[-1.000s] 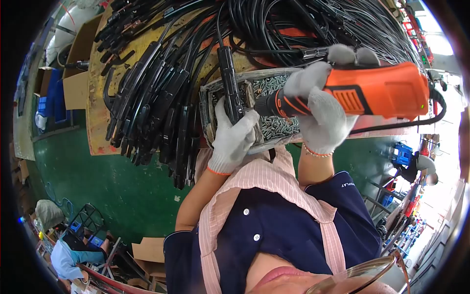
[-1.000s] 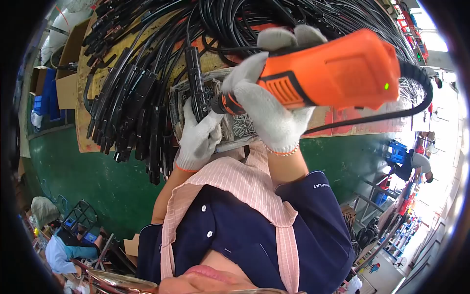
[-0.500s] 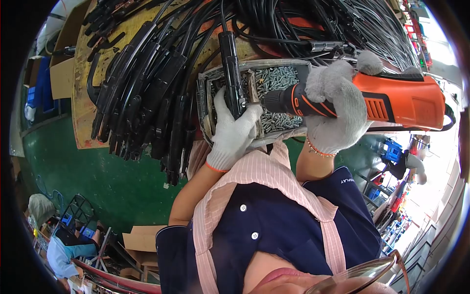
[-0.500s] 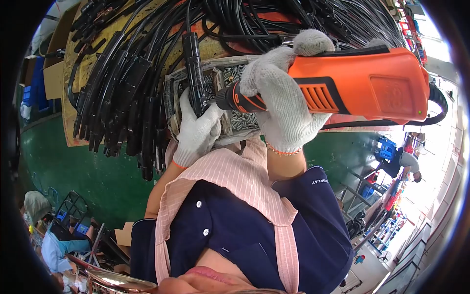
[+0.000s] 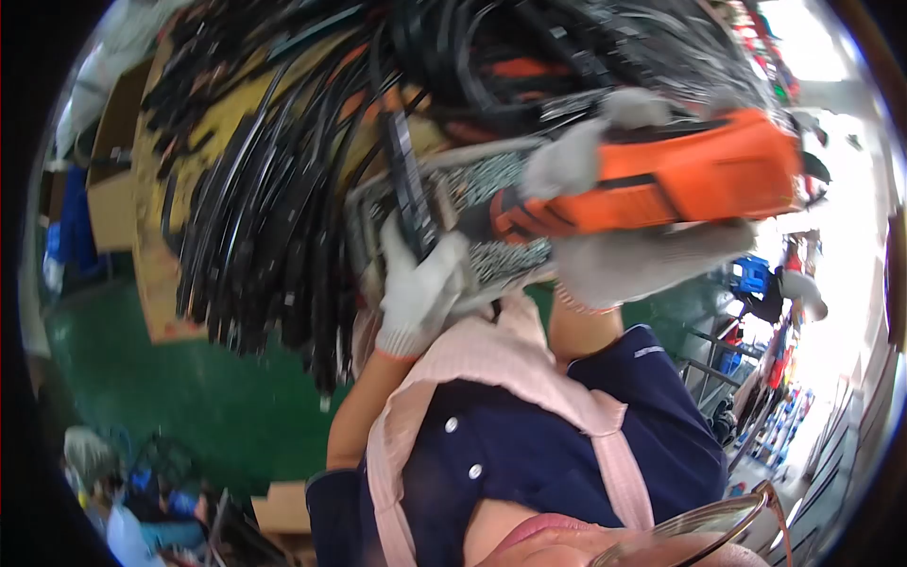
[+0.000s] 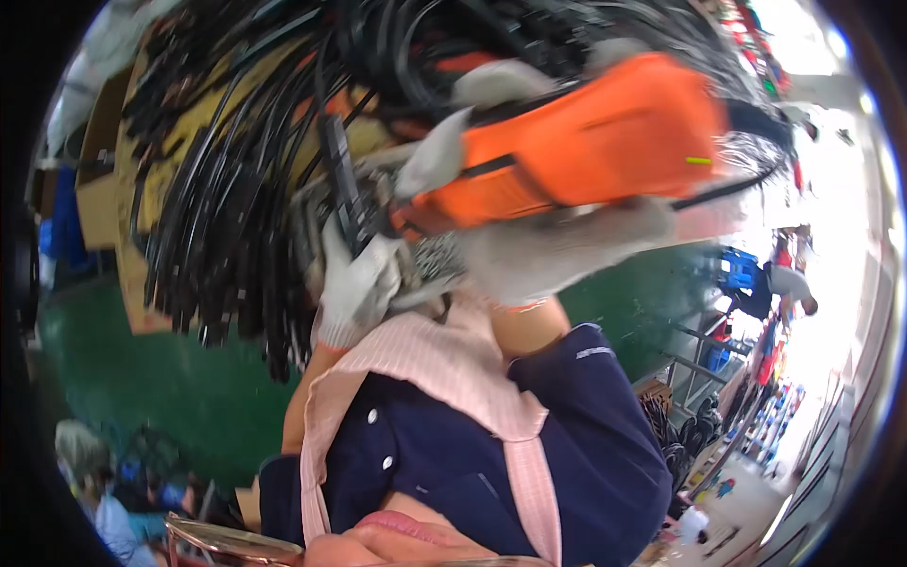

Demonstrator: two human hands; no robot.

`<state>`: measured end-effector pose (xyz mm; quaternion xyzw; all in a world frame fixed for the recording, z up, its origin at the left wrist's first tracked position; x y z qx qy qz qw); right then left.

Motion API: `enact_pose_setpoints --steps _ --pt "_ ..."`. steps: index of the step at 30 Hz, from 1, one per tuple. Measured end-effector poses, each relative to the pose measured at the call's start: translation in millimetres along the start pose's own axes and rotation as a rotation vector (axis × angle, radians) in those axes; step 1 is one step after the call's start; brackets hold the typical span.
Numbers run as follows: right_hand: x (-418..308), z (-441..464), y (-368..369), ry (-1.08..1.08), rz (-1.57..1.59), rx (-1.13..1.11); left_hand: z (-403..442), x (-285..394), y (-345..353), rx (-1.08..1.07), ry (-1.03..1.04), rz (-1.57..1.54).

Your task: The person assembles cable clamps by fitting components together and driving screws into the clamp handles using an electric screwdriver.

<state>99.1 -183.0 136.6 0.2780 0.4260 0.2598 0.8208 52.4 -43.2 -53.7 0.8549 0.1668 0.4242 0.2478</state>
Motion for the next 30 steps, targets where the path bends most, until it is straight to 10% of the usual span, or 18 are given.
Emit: enact_pose_setpoints --steps 14,19,30 --pt "-7.3 -0.8 15.5 0.034 -0.029 0.066 -3.5 8.6 12.0 -0.028 0.0 -0.069" --pt "5.5 -15.7 16.7 0.122 -0.743 0.054 -6.6 6.5 6.2 -0.013 -0.046 -0.107" --pt "23.3 -11.3 0.2 0.159 -0.353 -0.1 0.0 2.0 0.2 0.021 -0.058 -0.049"
Point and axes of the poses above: each hand's wrist, its own z-axis towards the middle knuckle, its own y-axis out of the palm, x = y × z, the point moved 7 cm from there along z, towards the middle knuckle, and after that the axes turned 3 degrees about -x, right-handed, at the moved point
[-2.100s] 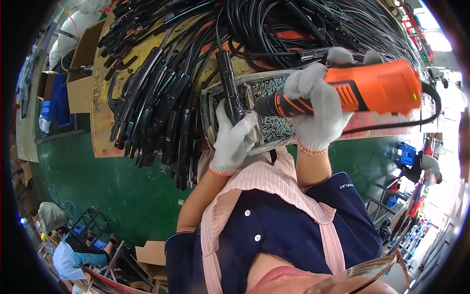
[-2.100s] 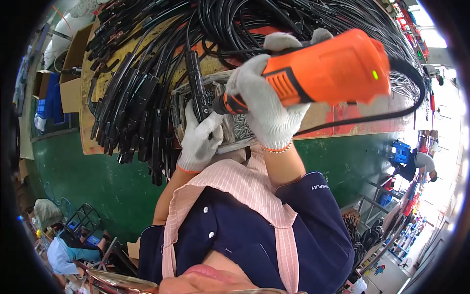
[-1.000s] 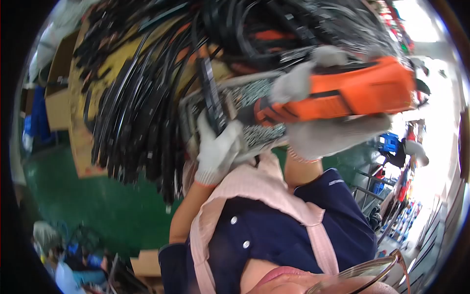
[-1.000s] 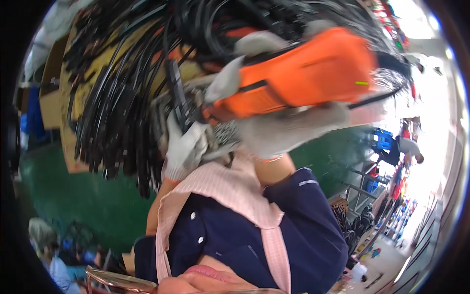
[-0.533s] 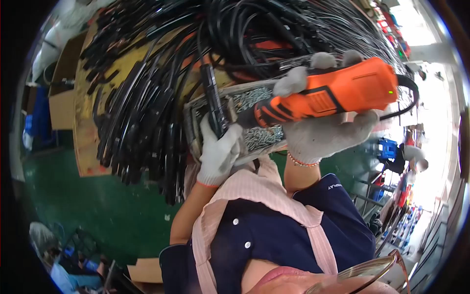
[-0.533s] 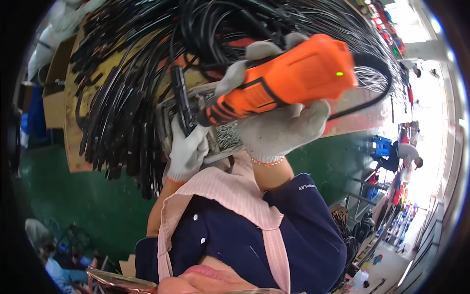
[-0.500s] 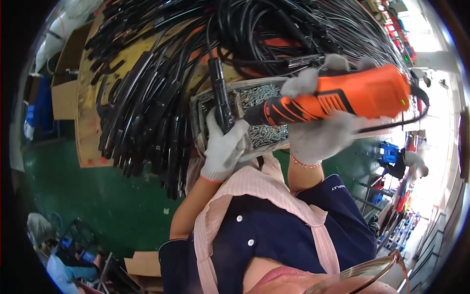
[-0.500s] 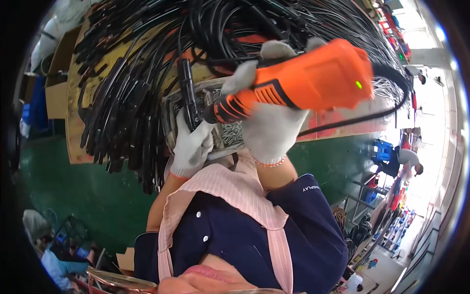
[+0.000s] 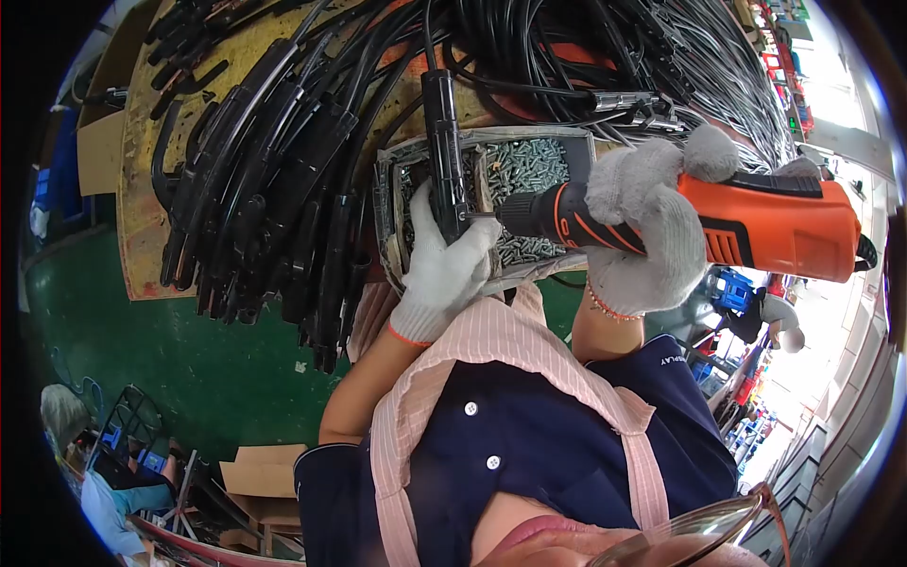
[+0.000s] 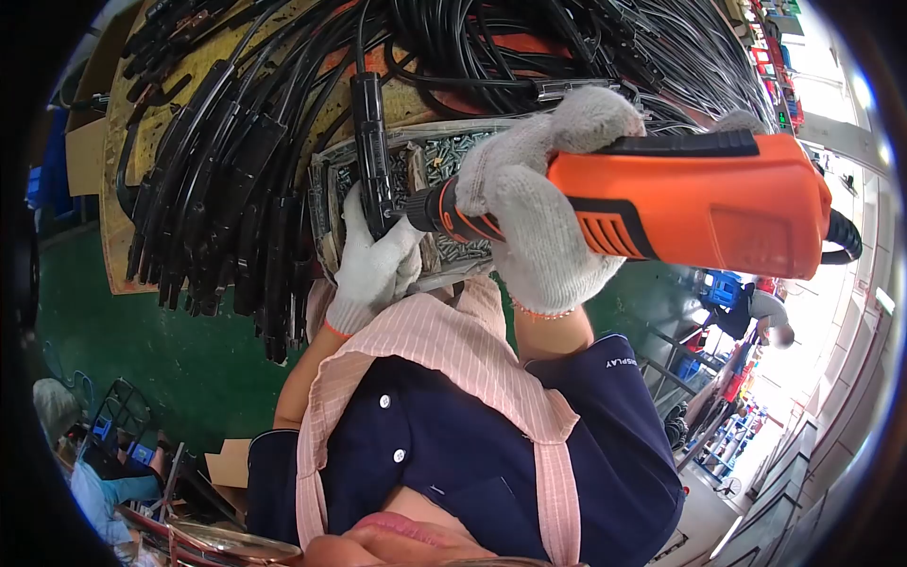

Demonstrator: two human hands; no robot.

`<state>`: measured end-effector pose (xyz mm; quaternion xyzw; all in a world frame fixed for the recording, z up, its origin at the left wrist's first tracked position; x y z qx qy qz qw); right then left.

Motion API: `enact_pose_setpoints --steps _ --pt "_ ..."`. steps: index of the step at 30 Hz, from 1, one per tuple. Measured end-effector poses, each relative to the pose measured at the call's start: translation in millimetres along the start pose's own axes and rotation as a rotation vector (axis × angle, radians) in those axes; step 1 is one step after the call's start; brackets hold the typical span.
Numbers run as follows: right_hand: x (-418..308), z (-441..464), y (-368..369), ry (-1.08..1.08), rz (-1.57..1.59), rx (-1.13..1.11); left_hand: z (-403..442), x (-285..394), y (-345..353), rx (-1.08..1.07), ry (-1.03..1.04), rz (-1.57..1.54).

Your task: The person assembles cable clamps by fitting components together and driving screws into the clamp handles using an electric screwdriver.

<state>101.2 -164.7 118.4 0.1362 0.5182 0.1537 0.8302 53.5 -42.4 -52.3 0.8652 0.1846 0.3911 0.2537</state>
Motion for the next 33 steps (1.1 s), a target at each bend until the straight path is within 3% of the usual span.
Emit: enact_pose_setpoints --steps 7,15,17,18,21,23,25,27,29,30,31,32,33 --pt "2.8 -4.7 -3.3 0.028 -0.007 0.052 -1.3 -0.6 0.8 -0.003 -0.003 -0.033" --pt "-17.0 -4.8 -1.9 0.025 -0.411 0.044 -10.5 4.7 7.1 -0.081 0.027 -0.022" --pt "-31.1 -3.6 -13.3 -0.01 -0.205 0.153 -19.1 14.7 14.3 -0.086 0.031 0.0" --pt "-38.1 -3.4 -19.2 -0.036 -0.104 0.205 -21.0 20.9 15.4 -0.177 0.009 0.078" --pt "-89.1 -0.1 -37.7 -0.276 0.362 0.167 -40.4 63.6 6.1 -0.009 0.033 0.437" --pt "-88.8 1.4 -49.8 -0.142 0.262 0.239 -39.9 106.6 -11.0 0.003 0.129 0.977" --pt "-57.2 -3.4 -67.5 0.2 0.011 0.304 -58.2 161.1 0.7 0.082 0.065 1.454" --pt "-21.2 -7.2 -64.6 0.337 -0.168 0.223 -68.8 212.9 16.9 0.073 0.228 1.763" --pt "21.8 -18.5 -71.4 0.436 -0.368 0.091 -64.1 260.3 16.4 0.045 0.44 1.985" --pt "45.7 -22.5 -81.0 0.378 -0.493 0.007 -68.0 279.3 20.7 0.101 0.284 1.963" --pt "61.3 -22.3 -84.5 0.319 -0.62 -0.076 -61.6 297.0 13.2 0.074 0.324 2.004" --pt "62.3 -26.2 -76.6 0.529 -0.538 -0.052 -53.3 311.5 -0.4 0.098 0.307 1.994" --pt "59.8 -20.3 -70.7 0.242 -0.915 -0.174 -43.7 321.3 -13.5 0.121 0.29 1.983"
Point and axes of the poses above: each hand's wrist, its own z-axis towards the middle knuckle, its own y-axis out of the palm, x = y × z, the point moved 7 cm from there along z, towards the middle knuckle, and after that the axes turned 3 degrees about -x, right-handed, at the moved point
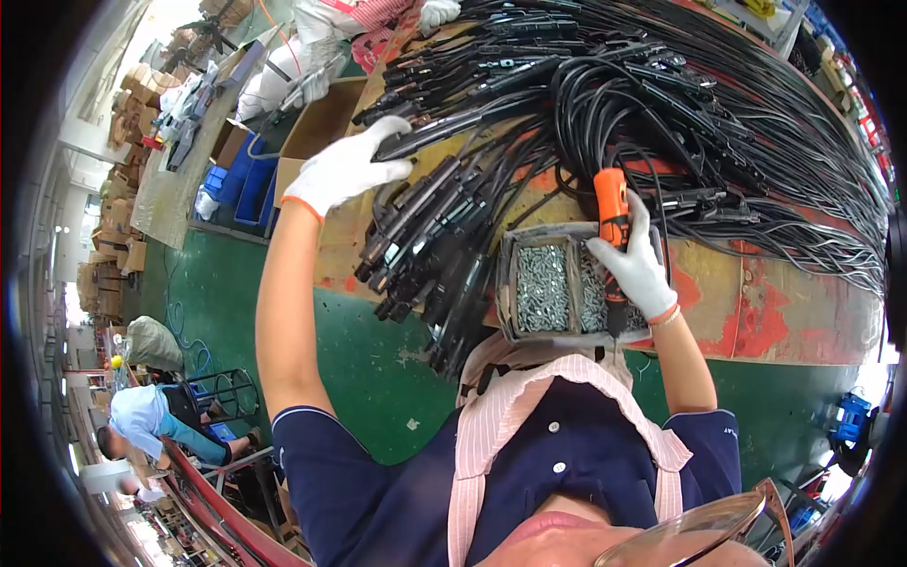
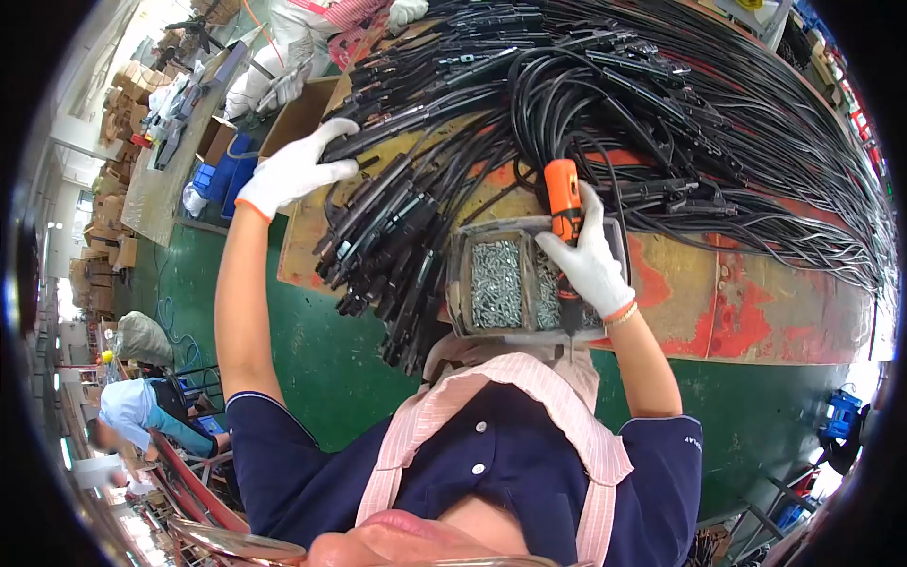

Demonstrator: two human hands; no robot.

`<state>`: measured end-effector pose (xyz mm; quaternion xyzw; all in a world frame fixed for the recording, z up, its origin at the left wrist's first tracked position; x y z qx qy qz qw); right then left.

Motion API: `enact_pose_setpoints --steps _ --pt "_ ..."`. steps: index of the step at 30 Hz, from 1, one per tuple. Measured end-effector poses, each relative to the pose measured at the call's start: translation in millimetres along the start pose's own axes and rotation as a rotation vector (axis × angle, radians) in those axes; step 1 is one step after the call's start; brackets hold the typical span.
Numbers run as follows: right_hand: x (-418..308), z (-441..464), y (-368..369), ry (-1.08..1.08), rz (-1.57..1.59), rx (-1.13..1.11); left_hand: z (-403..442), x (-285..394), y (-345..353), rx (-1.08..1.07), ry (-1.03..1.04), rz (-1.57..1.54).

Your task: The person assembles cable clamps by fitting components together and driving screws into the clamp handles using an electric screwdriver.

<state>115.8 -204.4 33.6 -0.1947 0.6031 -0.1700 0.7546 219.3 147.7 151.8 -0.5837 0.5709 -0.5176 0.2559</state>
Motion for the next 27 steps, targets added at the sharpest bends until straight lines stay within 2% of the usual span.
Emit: enact_pose_setpoints --steps 2,3,4,6,8,9,11,12,13,16,18,20,21,24,25,27 --pt "10.4 -10.0 -1.2 0.33 -0.128 -0.083 19.2 -30.3 16.2 -0.032 0.0 -0.05" --pt "-5.4 -10.1 -8.7 -0.017 -0.399 0.08 31.3 -48.9 28.6 -0.044 0.023 -0.067" --pt "-22.6 -11.3 -16.0 -0.099 -0.549 0.177 46.1 -75.3 48.0 0.013 0.105 -0.025" --pt "-28.5 -14.7 -21.2 -0.154 -0.652 0.27 52.6 -93.0 69.9 -0.038 -0.004 -0.035" --pt "-33.0 -9.4 -20.8 -0.152 -0.579 0.265 56.3 -92.0 81.3 -0.051 0.08 0.016" --pt "-34.1 -5.5 -19.1 -0.161 -0.567 0.248 45.7 -83.4 81.0 0.065 0.037 0.109" --pt "-45.7 10.3 -16.0 -0.232 -0.547 0.228 45.9 -97.6 92.1 0.101 0.028 -0.207" --pt "-57.7 25.3 -13.6 -0.278 -0.547 0.194 42.3 -99.1 94.4 0.101 0.023 -0.341" --pt "-72.2 42.9 -11.3 -0.321 -0.548 0.162 40.0 -97.7 93.2 0.165 0.174 -0.352" --pt "-104.5 113.7 9.4 -0.46 -0.583 0.028 27.9 -82.0 90.8 0.014 0.124 -0.252" --pt "-93.6 166.9 41.8 -0.599 -0.591 -0.089 32.0 -78.9 84.6 -0.065 0.151 -0.151" --pt "-50.2 219.2 85.1 -0.535 -0.728 -0.297 39.3 -79.1 72.9 -0.182 0.123 -0.056" --pt "-22.9 243.0 102.8 -0.488 -0.839 -0.365 46.6 -85.1 71.7 0.025 0.494 0.012" --pt "12.4 279.1 130.9 -0.359 -1.075 -0.497 63.9 -131.9 70.6 -0.068 -0.035 -0.979" --pt "20.4 285.0 137.0 -0.314 -1.133 -0.527 72.2 -155.2 77.6 -0.04 -0.283 -0.87" --pt "17.4 286.4 135.7 -0.354 -1.08 -0.499 85.6 -157.8 79.8 0.104 -0.092 -0.375"
Point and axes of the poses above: each hand's wrist, its own z-axis towards the middle knuckle, its own y-axis out of the palm, x = y × z, the point moved 7 cm from there along z, towards the middle knuckle, and after that the axes turned 3 degrees about -x, right-handed, at the moved point
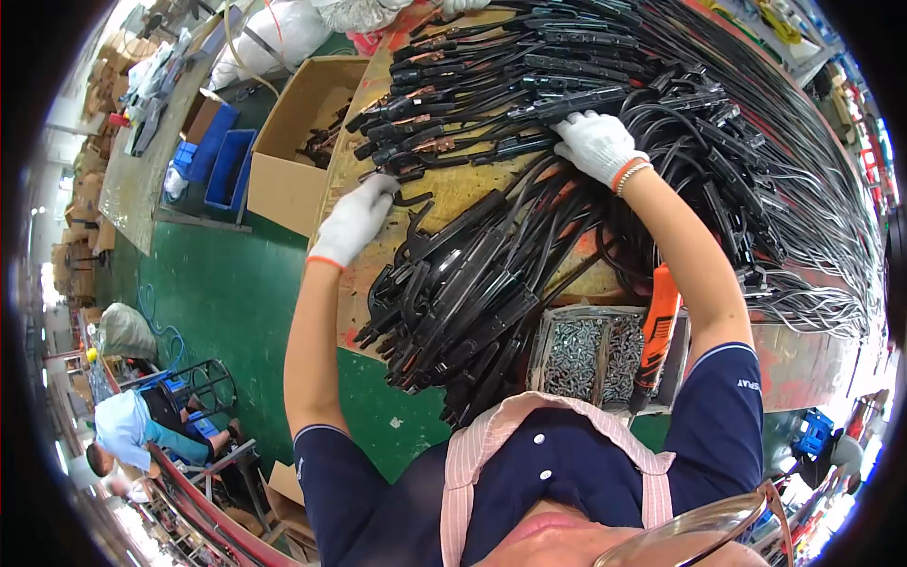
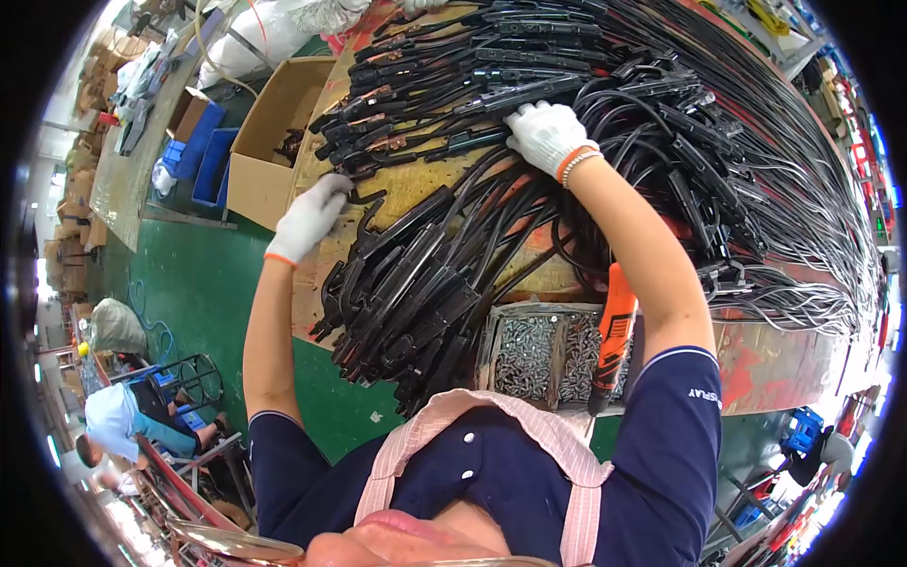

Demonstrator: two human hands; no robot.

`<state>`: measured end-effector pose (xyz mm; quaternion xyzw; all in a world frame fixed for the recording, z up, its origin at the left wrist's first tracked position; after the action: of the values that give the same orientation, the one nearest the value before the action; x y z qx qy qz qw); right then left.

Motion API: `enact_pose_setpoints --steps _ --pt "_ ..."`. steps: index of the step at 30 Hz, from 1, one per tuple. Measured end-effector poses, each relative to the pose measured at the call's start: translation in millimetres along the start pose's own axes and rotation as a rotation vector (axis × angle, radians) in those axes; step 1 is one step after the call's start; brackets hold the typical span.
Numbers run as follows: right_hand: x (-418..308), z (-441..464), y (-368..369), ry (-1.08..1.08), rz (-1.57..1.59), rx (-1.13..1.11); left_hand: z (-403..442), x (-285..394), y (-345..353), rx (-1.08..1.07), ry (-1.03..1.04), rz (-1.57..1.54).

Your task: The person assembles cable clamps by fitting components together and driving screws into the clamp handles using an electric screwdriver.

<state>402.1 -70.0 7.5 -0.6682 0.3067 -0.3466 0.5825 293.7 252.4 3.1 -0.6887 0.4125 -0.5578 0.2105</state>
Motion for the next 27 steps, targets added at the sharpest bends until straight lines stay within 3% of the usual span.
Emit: enact_pose_setpoints --steps 2,5,11,15,17,18,19,21,22,24,25,27 --pt "3.6 -1.5 -0.2 0.001 0.084 0.09 12.3 -3.5 19.2 0.02 0.147 0.352" --pt "1.3 1.7 -6.8 0.044 0.102 0.009 12.7 23.6 15.2 -0.137 -0.081 0.736" --pt "0.4 -0.2 0.6 0.014 0.082 0.003 19.9 44.8 0.1 -0.231 0.1 1.03" --pt "3.1 -2.5 -2.3 -0.002 0.108 0.045 6.3 76.5 -62.8 0.121 0.349 0.796" --pt "1.8 -4.7 -7.0 -0.017 0.147 0.071 -14.9 118.6 -87.9 0.317 0.442 0.761" --pt "-0.9 -6.8 -10.0 -0.069 0.151 0.127 -20.7 139.8 -92.4 0.325 0.368 0.812" --pt "-8.8 -11.9 -19.8 -0.136 0.194 0.172 -35.9 166.0 -91.4 0.389 0.471 0.882" --pt "-32.4 -29.3 -49.4 -0.279 0.273 0.264 -54.2 192.3 -84.8 0.387 0.519 0.814" --pt "-45.5 -43.4 -66.8 -0.344 0.27 0.444 -58.5 192.0 -79.2 0.279 0.397 0.74" --pt "-67.9 -60.9 -94.4 -0.388 0.213 0.527 -70.6 195.8 -62.8 0.054 0.165 0.502" --pt "-73.4 -71.0 -106.6 -0.425 0.182 0.545 -84.5 203.5 -53.8 0.096 0.397 0.629" --pt "-71.7 -87.2 -115.6 -0.454 0.144 0.586 -86.5 201.2 -46.1 0.008 0.029 0.266"
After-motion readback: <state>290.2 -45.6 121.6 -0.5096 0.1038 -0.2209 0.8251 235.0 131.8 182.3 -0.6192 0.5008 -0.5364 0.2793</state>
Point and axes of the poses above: each hand's wrist, its own z-axis towards the middle knuckle, its own y-axis out of the palm, x = y × z, the point moved 7 cm from there along z, towards the middle knuckle, and after that the axes turned 3 degrees about -x, right-handed, at the moved point
